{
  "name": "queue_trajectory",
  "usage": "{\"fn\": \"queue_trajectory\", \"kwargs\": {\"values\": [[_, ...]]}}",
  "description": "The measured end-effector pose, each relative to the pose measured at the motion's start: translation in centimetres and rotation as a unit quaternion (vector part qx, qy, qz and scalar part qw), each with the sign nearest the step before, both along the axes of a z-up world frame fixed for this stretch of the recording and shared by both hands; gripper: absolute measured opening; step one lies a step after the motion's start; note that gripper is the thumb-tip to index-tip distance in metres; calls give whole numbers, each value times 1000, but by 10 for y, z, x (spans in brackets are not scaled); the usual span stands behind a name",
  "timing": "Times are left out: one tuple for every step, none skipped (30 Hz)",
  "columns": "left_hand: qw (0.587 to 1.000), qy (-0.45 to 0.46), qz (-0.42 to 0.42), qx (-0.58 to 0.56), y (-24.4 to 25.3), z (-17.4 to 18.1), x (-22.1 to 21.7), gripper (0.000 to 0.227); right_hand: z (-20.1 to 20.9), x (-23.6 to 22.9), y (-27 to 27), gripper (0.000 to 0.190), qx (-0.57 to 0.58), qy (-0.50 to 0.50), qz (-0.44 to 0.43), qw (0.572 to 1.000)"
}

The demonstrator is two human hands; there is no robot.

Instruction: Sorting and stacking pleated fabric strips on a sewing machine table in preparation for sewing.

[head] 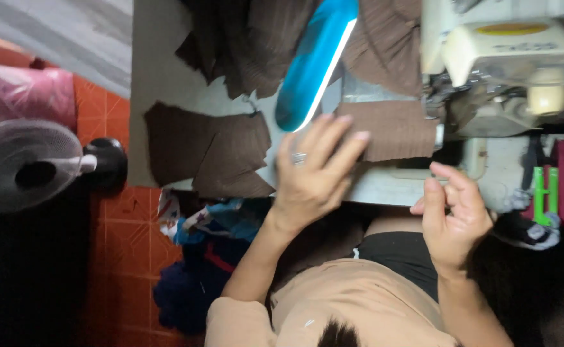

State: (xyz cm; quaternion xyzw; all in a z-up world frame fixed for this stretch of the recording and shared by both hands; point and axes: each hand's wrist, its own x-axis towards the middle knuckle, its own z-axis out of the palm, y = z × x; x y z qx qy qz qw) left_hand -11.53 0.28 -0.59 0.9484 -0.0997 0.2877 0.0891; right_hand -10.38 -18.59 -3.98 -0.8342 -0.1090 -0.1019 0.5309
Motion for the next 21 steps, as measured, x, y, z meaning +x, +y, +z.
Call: {"fn": "queue_trajectory", "kwargs": {"values": [[995,-35,79,-41,7,-1,-13,23,-5,-6,-2,15,-34,2,16,999],[995,-34,91,-36,22,-15,-31,23,-9,-11,2,15,-30,3,28,999],[960,-118,206,-151,37,-29,-49,19,-14,-16,7,11,-33,-9,60,998],[893,-198,310,-261,50,-42,-68,26,-18,-22,10,7,-37,-21,89,995],[891,-200,318,-255,63,-69,-81,26,-11,-20,24,7,-33,-20,98,994],[785,-264,342,-443,76,-95,-93,42,-3,-18,37,10,-41,-67,180,980],[640,-317,347,-609,88,-121,-106,61,5,-17,50,14,-47,-114,260,958],[639,-320,349,-606,110,-188,-113,61,10,-13,70,14,-45,-115,264,957],[616,-200,362,-670,126,-252,-133,68,15,-10,91,21,-49,-196,315,927],[583,-77,363,-722,137,-313,-158,75,22,-5,112,30,-53,-279,359,889],[585,-81,362,-722,126,-290,-151,75,12,0,128,30,-52,-283,360,888],[618,-18,284,-733,115,-268,-143,50,3,6,145,34,-95,-299,373,873],[646,45,204,-735,103,-246,-135,27,-6,12,163,38,-139,-314,384,857],[649,39,201,-733,100,-220,-129,27,-13,14,167,38,-137,-321,383,855],[667,64,189,-718,97,-195,-124,13,-21,17,173,36,-165,-308,388,853],[682,94,180,-703,91,-170,-121,16,-31,19,177,35,-194,-289,394,851],[683,92,179,-702,98,-167,-122,16,-31,21,178,35,-193,-291,393,850],[684,113,174,-699,102,-165,-125,20,-33,20,178,36,-207,-299,389,847],[685,134,169,-696,106,-164,-128,24,-36,20,177,36,-220,-308,384,842],[679,139,174,-699,114,-166,-134,24,-34,19,175,36,-221,-300,388,843],[723,197,254,-612,121,-168,-141,33,-32,16,173,36,-222,-298,391,842]]}}
